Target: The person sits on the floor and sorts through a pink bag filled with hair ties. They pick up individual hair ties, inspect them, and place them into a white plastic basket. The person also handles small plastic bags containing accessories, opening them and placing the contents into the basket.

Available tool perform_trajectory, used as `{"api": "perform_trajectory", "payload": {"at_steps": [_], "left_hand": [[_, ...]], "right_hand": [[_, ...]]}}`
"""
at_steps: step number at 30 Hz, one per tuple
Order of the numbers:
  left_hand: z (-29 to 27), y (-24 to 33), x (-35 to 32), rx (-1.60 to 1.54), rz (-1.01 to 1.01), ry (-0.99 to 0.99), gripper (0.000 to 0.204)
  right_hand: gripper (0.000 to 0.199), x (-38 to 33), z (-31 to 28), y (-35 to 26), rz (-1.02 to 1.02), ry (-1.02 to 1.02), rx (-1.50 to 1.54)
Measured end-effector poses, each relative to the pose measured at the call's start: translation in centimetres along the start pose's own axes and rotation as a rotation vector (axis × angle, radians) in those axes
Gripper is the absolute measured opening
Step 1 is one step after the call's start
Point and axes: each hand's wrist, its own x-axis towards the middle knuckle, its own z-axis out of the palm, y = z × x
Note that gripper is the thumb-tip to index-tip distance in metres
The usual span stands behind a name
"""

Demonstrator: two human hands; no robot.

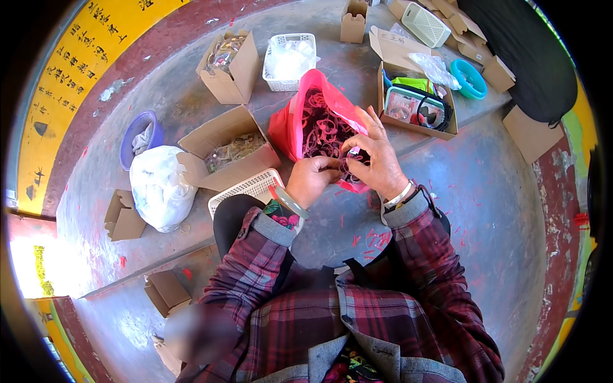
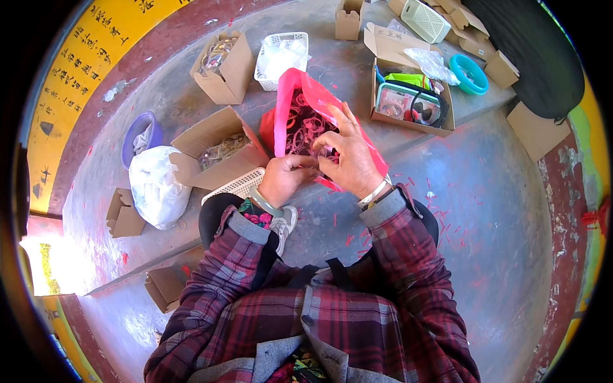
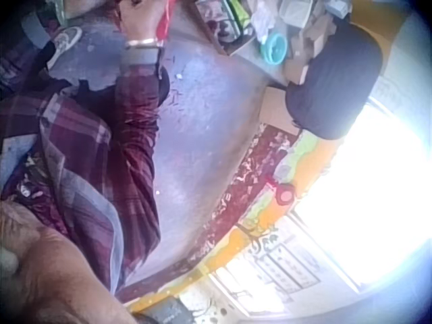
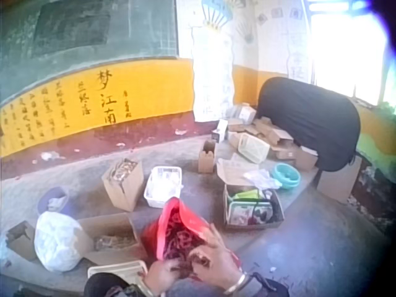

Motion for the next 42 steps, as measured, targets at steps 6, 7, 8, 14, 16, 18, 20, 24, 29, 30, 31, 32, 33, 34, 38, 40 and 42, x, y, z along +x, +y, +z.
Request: {"api": "perform_trajectory", "payload": {"at_steps": [6, 7, 8, 14, 16, 18, 20, 24, 29, 30, 31, 32, 33, 34, 38, 40, 42], "left_hand": [[0.0, -0.2, 0.1, -0.086, -0.001, 0.032, 0.019], [0.0, -0.2, 0.0, -0.138, -0.009, 0.042, 0.019], [0.0, -0.3, 0.1, -0.138, -0.012, 0.041, 0.019], [-0.1, -1.2, 0.3, -0.175, -0.026, 0.031, 0.018], [-0.3, -1.6, 0.4, -0.150, -0.027, 0.048, 0.018], [-0.1, -1.1, 0.4, -0.104, -0.034, 0.086, 0.016], [-0.1, -0.4, 0.2, -0.043, -0.043, 0.115, 0.014], [-0.1, 0.6, -0.1, 0.037, -0.036, 0.167, 0.011], [0.0, 0.9, -0.1, 0.035, -0.079, 0.232, 0.011], [0.0, 1.2, -0.2, 0.078, -0.077, 0.233, 0.010], [0.1, 1.3, -0.2, 0.120, -0.074, 0.234, 0.010], [0.1, 1.3, -0.2, 0.114, -0.072, 0.235, 0.010], [0.1, 1.2, -0.2, 0.108, -0.070, 0.235, 0.010], [0.2, 1.2, -0.2, 0.102, -0.068, 0.236, 0.010], [0.3, 1.3, -0.4, 0.143, -0.060, 0.219, 0.011], [0.2, 1.2, -0.3, 0.148, -0.066, 0.195, 0.011], [0.3, 1.3, -0.4, 0.124, -0.047, 0.219, 0.011]], "right_hand": [[0.020, -0.4, 0.2, 0.8, 0.044, 0.027, -0.065], [0.021, -0.4, 0.2, 0.9, 0.050, 0.033, -0.079], [0.021, -0.4, 0.2, 0.8, 0.058, 0.044, -0.077], [0.016, -0.4, 0.4, 0.5, 0.060, 0.001, -0.039], [0.014, -0.3, 0.4, 0.3, 0.050, -0.026, -0.016], [0.013, -0.3, 0.1, 0.3, 0.049, -0.027, 0.023], [0.013, -0.2, -0.1, 0.3, 0.054, -0.034, 0.049], [0.013, -0.2, -0.4, 0.0, 0.090, -0.060, 0.107], [0.022, -0.1, -0.3, -0.2, 0.065, -0.019, 0.131], [0.024, -0.2, -0.3, -0.1, 0.048, -0.015, 0.098], [0.027, -0.2, -0.3, -0.1, 0.031, -0.012, 0.065], [0.028, -0.2, -0.3, -0.1, 0.020, -0.012, 0.060], [0.029, -0.1, -0.2, -0.3, 0.009, -0.012, 0.056], [0.030, -0.1, -0.1, -0.4, -0.002, -0.013, 0.051], [0.025, -0.2, -0.1, -0.6, 0.006, -0.027, 0.048], [0.021, -0.2, 0.0, -0.3, -0.008, -0.024, 0.028], [0.018, -0.3, -0.1, -0.2, -0.006, -0.042, 0.021]]}}
